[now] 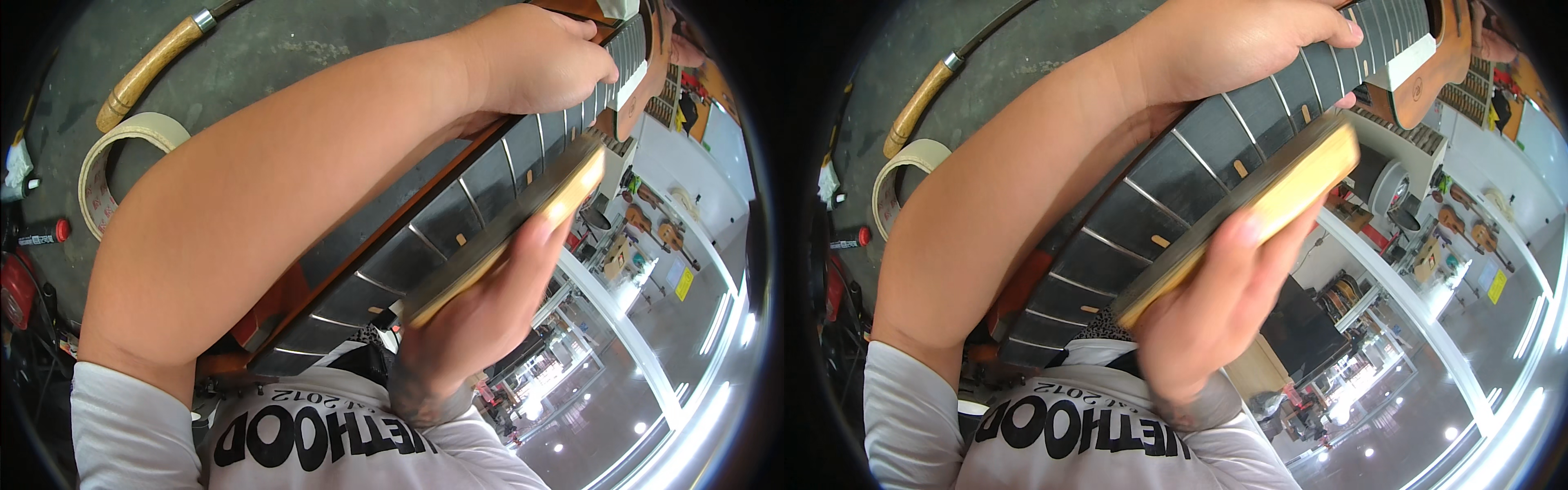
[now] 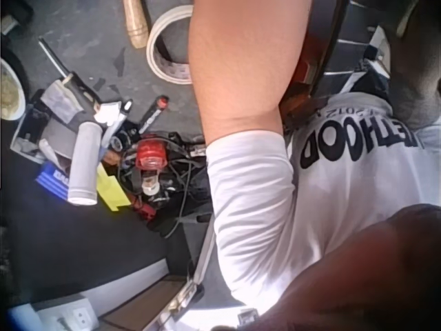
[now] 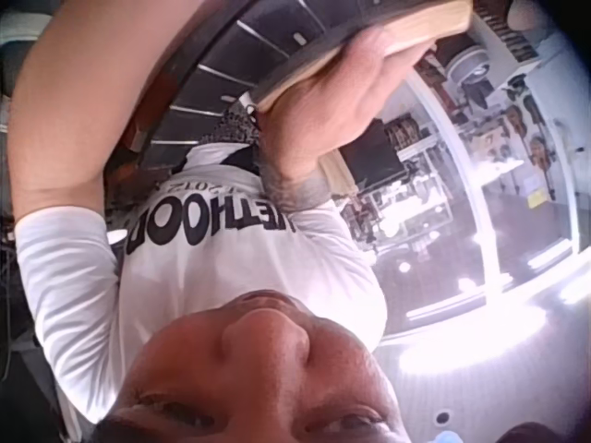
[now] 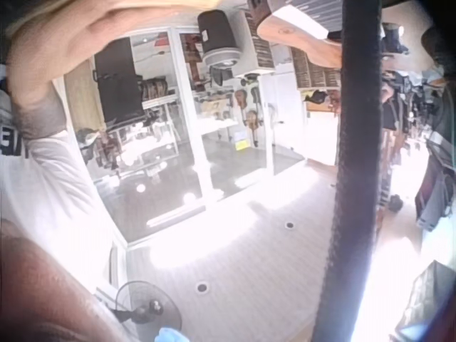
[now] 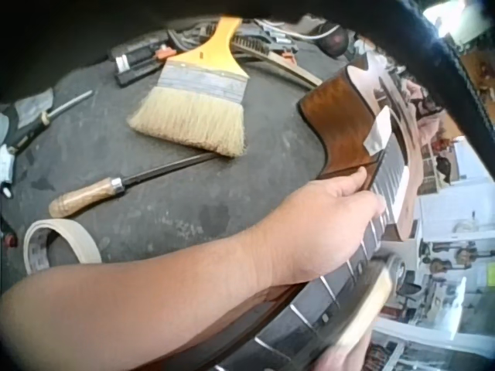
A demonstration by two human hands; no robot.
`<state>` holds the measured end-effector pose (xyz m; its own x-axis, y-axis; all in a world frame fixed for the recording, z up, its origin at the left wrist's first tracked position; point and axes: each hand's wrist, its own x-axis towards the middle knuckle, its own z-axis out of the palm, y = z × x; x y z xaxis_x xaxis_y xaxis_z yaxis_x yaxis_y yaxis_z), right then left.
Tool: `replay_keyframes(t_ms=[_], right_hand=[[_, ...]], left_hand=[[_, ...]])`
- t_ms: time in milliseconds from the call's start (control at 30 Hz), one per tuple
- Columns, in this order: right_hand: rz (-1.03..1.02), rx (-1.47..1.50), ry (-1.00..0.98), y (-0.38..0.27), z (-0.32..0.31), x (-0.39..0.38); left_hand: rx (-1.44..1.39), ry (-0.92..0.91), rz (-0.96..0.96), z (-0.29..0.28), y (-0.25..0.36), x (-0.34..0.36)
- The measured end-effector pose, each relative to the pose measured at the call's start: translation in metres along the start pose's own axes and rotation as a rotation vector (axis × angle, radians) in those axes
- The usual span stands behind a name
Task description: The person sands the fretboard of an acoustic guitar using a wooden sanding block. They hold the guitar neck with one hand and move the block back and forth along the fretboard surface, working from the lower frets toward the headstock. The guitar body is protected by masking tape during the process.
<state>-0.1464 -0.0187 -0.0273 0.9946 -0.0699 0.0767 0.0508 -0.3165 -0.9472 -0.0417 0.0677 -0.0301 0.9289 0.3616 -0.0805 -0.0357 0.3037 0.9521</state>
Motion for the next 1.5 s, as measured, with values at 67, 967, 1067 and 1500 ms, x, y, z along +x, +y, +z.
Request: replay_keyframes(t_ms=[67,967,1067,1500], right_hand=[[0.033,0.066,-0.019,0.01,0.006,-0.01],[-0.072,-0.068,-0.074,0.015,0.007,0.018],[-0.094,-0.01,-0.048,0.021,-0.001,0.01],[-0.148,-0.407,-0.07,0.008,-0.002,0.046]], left_hand=[[-0.442,-0.263,0.14,-0.038,-0.051,0.008],[-0.205,-0.008,0.266,-0.011,-0.09,0.039],[-0.183,-0.116,0.138,-0.009,-0.079,0.026],[-0.502,-0.239,0.113,-0.042,-0.055,0.011]])
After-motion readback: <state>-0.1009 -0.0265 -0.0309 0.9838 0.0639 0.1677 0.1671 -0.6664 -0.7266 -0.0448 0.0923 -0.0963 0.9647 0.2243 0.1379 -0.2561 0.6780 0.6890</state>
